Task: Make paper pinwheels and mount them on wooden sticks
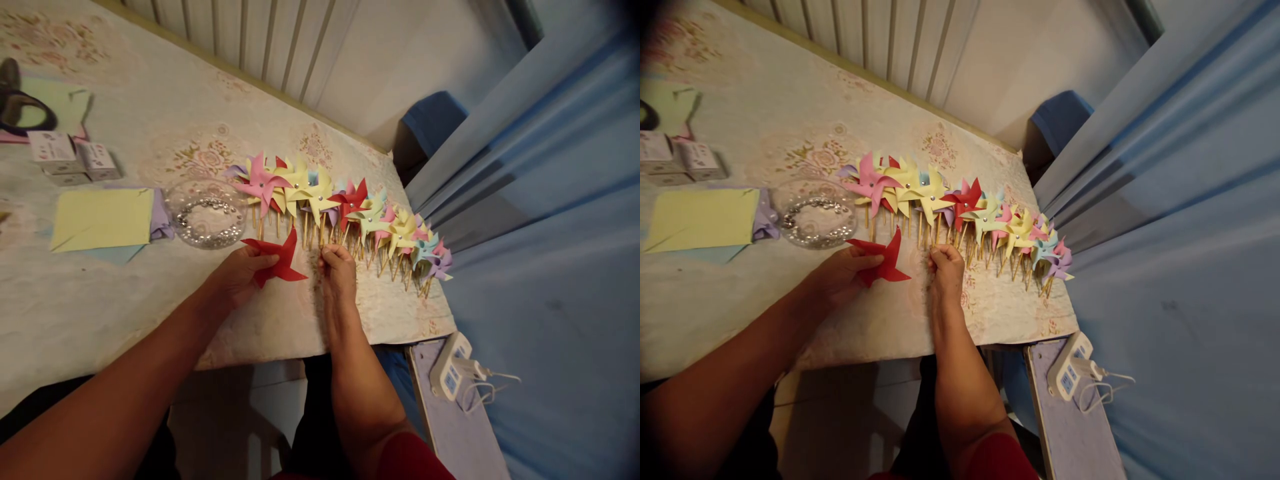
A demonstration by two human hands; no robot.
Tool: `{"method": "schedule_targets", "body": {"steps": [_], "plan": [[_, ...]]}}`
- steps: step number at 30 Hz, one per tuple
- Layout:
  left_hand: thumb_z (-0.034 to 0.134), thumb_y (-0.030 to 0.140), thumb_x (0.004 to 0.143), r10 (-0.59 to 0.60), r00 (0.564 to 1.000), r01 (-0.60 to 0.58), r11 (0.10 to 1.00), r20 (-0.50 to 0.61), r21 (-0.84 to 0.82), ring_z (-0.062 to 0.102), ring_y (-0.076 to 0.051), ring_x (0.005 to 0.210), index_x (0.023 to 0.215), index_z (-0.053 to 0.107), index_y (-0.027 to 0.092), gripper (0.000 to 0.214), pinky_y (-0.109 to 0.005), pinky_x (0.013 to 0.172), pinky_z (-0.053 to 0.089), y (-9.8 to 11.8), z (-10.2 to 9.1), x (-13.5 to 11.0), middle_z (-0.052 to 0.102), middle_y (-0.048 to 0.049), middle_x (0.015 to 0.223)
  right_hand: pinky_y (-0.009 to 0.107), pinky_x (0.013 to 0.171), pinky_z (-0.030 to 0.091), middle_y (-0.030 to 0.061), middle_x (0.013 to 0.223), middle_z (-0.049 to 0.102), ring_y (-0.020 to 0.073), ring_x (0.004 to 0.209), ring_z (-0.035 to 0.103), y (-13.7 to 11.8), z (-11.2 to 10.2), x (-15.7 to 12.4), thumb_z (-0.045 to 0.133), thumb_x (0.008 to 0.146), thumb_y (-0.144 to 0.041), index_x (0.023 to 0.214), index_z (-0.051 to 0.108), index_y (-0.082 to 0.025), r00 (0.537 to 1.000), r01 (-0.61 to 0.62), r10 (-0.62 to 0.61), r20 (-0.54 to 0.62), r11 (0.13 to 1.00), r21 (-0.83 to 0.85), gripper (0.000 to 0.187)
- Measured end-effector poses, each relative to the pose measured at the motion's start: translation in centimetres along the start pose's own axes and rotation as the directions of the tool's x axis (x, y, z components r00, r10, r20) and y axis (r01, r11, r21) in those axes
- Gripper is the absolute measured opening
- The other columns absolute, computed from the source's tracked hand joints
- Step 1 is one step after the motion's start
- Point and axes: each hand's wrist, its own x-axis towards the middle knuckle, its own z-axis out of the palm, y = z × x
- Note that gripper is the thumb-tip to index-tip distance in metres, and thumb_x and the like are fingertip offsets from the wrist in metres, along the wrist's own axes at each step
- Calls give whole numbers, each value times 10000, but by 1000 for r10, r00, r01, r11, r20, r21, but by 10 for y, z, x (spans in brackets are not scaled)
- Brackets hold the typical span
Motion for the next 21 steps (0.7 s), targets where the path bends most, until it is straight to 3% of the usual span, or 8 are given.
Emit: {"method": "schedule_targets", "body": {"steps": [5, 10, 21], "plan": [[802, 58, 575, -7, 1000, 7, 1000, 4, 13, 605, -117, 565, 720, 736, 92, 163, -201, 516, 451, 0, -1, -1, 721, -64, 690, 213, 454, 294, -63, 536, 552, 73, 474, 451, 0, -1, 2, 676, 610, -225, 647, 595, -194, 999, -38, 37, 23, 999, 39, 95], [796, 66, 588, -8, 1000, 8, 1000, 8, 21, 606, -114, 574, 715, 739, 94, 142, -202, 534, 447, 0, -1, -1, 718, -62, 685, 202, 425, 251, -35, 606, 630, 66, 460, 452, -3, -1, 1, 679, 642, -245, 684, 582, -195, 996, -71, 68, 58, 997, 38, 117], [807, 66, 564, -19, 1000, 19, 1000, -7, 10, 612, -111, 574, 708, 733, 97, 164, -192, 535, 461, 0, 0, -1, 718, -53, 683, 217, 445, 211, -77, 474, 473, 59, 436, 338, -3, 2, -2, 672, 681, -302, 596, 528, -202, 999, 8, -9, 35, 1000, 30, 195]]}}
